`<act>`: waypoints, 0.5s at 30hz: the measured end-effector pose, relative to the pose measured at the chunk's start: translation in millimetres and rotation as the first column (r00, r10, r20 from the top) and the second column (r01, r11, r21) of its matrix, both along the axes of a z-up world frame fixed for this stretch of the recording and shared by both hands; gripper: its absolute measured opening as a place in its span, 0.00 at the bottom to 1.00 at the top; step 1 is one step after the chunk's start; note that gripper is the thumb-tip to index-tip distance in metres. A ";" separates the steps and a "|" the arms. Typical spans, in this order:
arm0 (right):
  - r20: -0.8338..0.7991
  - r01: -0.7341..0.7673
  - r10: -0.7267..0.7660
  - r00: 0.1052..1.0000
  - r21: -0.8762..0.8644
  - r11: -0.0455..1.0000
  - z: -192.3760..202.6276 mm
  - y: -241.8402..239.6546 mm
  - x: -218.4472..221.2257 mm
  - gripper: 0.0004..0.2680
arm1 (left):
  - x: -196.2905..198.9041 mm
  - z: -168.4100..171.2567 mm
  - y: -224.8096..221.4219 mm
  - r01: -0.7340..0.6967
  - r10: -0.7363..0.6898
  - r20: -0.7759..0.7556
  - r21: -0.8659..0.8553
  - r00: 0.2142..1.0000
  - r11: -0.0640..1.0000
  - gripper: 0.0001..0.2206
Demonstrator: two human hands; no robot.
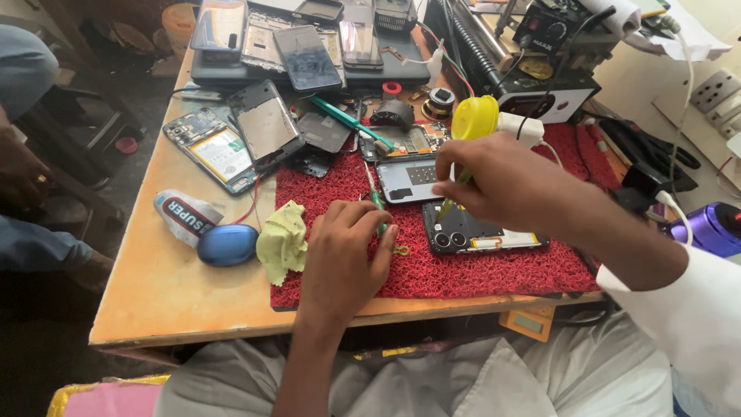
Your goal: The person uses a green plastic pry tool and tweezers to carefully separate the back cover from a disassembled smartphone. They then remove a black internal component and place it on the table before repositioning the phone chassis.
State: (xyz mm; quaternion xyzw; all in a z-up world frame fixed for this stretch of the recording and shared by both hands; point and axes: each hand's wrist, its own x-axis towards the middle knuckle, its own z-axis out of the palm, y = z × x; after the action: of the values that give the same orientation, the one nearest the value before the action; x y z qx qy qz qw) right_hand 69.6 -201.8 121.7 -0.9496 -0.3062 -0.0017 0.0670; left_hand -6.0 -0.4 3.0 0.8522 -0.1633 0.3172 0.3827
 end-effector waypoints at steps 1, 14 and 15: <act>-0.012 -0.035 0.035 0.999 0.055 0.998 -2.7 -1.6 -0.2 0.07 | 0.3 0.2 -0.6 -0.002 0.002 0.000 -0.004 1.000 1.000 0.07; -0.099 -0.050 0.056 0.994 0.056 0.997 3.8 -12.0 0.2 0.09 | 0.9 0.7 -1.1 -0.009 0.009 0.004 0.010 1.000 1.000 0.07; -0.160 -0.090 0.109 0.981 0.119 0.989 7.0 -10.6 -0.4 0.11 | 0.8 0.5 -0.5 -0.009 0.009 0.004 0.011 1.000 1.000 0.07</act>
State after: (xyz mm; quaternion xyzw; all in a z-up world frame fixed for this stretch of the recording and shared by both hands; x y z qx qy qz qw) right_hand 69.2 -212.4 128.7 -0.9247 -0.3461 0.0639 0.1449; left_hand -5.2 -0.9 3.6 0.8545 -0.1619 0.3196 0.3762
